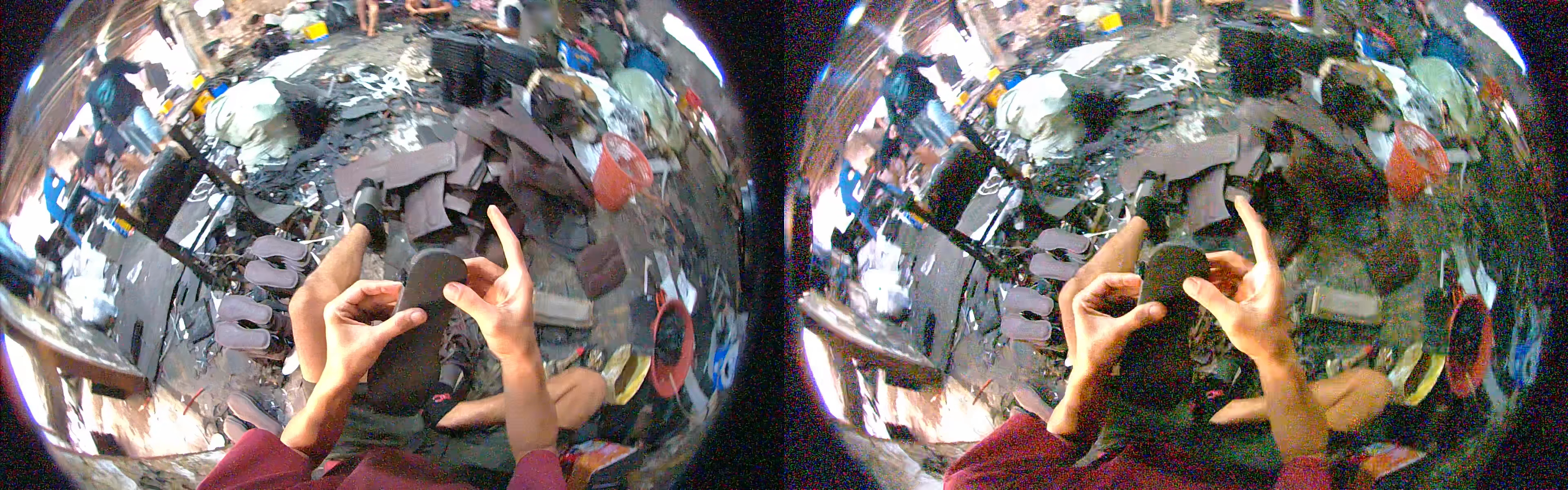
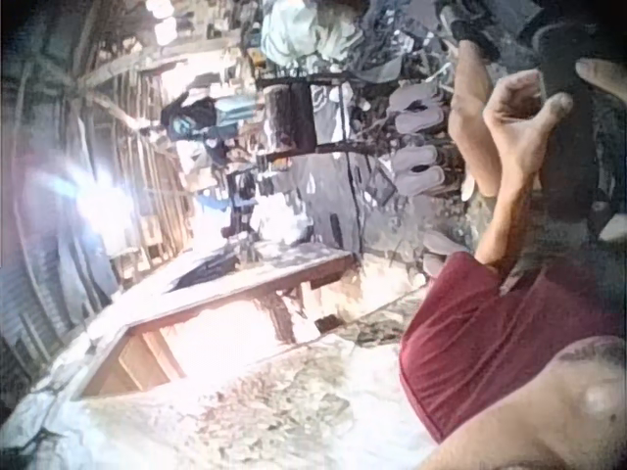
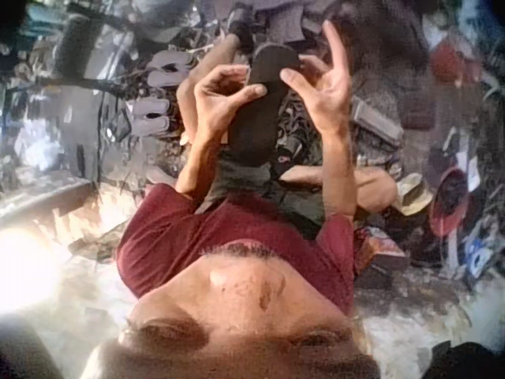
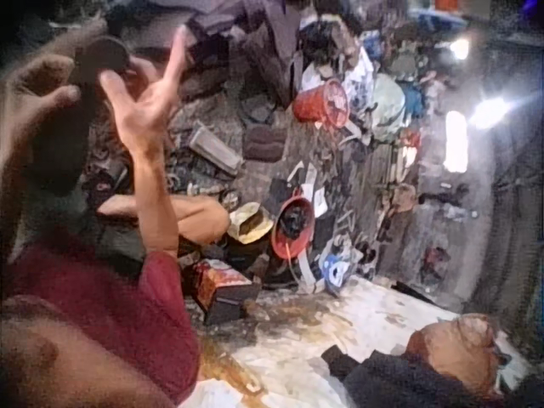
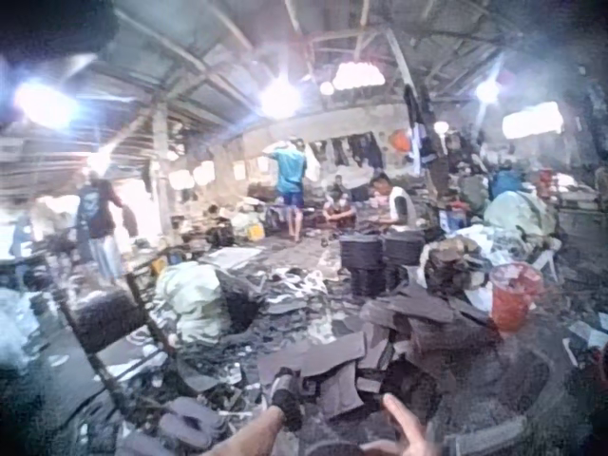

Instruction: The person sits on the floor and uses a large knife to cut and trim dark rubber shoe soles. They repeatedly pick up soles, slice off edges, and place trimmed pieces aside in a pile.

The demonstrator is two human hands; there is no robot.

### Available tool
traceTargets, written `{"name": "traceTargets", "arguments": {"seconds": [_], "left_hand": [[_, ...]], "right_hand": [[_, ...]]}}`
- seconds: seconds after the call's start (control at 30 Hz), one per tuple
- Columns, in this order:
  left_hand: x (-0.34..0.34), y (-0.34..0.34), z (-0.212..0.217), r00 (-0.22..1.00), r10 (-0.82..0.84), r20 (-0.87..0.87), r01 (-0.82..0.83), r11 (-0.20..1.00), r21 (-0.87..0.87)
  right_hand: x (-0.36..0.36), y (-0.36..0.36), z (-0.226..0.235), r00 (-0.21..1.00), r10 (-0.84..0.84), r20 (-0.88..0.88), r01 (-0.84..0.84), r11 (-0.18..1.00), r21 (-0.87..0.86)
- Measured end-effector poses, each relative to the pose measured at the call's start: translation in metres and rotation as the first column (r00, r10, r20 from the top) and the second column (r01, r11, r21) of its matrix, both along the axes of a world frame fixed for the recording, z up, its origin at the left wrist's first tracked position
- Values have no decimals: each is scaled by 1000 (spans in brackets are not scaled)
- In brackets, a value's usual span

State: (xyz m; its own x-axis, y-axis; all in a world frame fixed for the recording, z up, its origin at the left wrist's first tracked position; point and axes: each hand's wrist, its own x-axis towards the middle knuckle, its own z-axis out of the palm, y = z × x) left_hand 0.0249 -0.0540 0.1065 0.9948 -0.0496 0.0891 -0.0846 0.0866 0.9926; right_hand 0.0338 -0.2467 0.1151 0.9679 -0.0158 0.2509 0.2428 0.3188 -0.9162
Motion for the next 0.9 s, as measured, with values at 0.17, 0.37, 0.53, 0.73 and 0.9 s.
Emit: {"name": "traceTargets", "arguments": {"seconds": [0.17, 0.37, 0.53, 0.73, 0.9], "left_hand": [[14, 25, 2, 982, 73, 172, -63, 996, -59], [11, 43, -3, 905, 104, 414, -227, 938, 262], [7, 43, -7, 856, 122, 502, -305, 904, 300], [15, 70, -35, 906, -140, -399, -220, 648, -729], [23, 92, -45, 883, -71, -464, -208, 827, -523]], "right_hand": [[28, 34, 20, 995, -42, 91, 41, 999, 15], [27, 57, 16, 995, -22, 102, 14, 997, 73], [19, 51, 4, 982, -127, 138, 126, 992, 16], [8, 43, -48, 755, 198, 625, 119, 896, -428], [-2, 53, -68, 777, 244, 581, 71, 882, -465]]}}
